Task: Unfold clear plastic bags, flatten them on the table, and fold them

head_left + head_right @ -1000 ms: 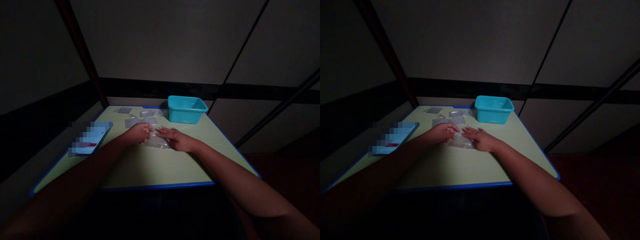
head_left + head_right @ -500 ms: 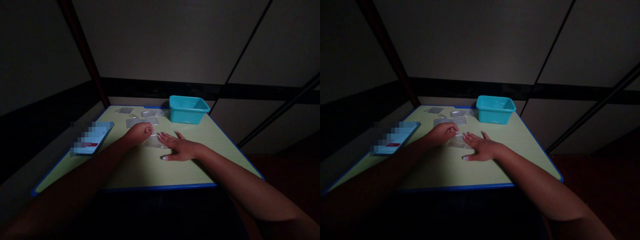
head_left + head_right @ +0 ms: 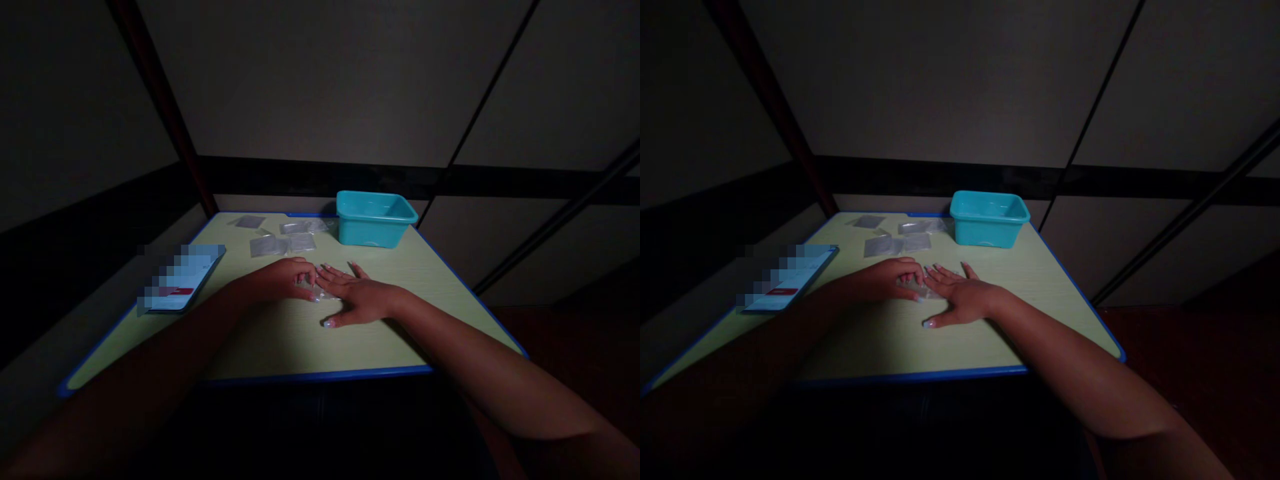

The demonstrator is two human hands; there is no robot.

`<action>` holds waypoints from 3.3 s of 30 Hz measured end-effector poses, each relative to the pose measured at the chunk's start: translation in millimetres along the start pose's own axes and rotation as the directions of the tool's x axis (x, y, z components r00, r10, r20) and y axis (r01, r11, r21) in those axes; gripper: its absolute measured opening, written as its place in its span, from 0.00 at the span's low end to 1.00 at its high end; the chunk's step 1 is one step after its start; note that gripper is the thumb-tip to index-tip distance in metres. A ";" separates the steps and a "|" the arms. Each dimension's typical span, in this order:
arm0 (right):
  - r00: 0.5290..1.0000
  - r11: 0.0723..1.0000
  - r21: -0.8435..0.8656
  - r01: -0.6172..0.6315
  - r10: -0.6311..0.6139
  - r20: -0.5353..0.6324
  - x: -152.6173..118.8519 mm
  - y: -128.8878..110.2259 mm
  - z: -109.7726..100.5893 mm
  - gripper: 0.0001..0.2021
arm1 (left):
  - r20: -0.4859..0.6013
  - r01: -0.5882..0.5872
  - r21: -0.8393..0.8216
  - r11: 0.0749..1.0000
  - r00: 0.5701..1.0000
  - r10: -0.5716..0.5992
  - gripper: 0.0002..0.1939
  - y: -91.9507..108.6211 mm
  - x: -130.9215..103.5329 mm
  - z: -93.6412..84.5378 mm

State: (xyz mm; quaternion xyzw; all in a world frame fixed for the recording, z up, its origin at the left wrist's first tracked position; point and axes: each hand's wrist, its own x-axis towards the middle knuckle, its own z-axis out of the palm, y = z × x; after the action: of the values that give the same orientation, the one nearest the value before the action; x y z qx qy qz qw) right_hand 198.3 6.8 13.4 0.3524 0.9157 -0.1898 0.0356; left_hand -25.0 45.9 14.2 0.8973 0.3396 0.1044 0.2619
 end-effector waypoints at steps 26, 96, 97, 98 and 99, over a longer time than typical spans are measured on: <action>0.996 0.999 0.034 -0.012 0.015 -0.084 -2.6 6.3 0.9 0.47 | 0.055 0.149 0.030 0.988 0.987 -0.151 0.14 -15.5 1.4 -9.0; 0.960 0.879 0.428 0.209 -0.101 -0.260 -32.7 28.2 -39.6 0.23 | -0.325 -0.106 0.089 0.990 0.937 0.129 0.09 11.7 1.1 -1.4; 0.970 0.871 0.454 0.186 -0.089 -0.227 -35.4 28.4 -42.8 0.22 | -0.305 -0.110 0.086 0.990 0.943 0.131 0.08 11.9 1.1 0.3; 0.977 0.874 0.460 0.156 -0.066 -0.205 -37.0 28.5 -44.9 0.20 | -0.281 -0.111 0.083 0.990 0.951 0.130 0.08 11.6 1.2 2.1; 0.980 0.886 0.448 0.123 -0.037 -0.195 -37.2 28.9 -45.5 0.19 | -0.257 -0.110 0.082 0.990 0.958 0.128 0.07 10.9 1.4 3.8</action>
State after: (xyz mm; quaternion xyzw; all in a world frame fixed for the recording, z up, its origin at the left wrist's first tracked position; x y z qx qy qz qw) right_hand 248.3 19.9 53.6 0.3284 0.8584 -0.3686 -0.1397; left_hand -16.6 38.4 17.0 0.9028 0.3197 0.2260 0.1777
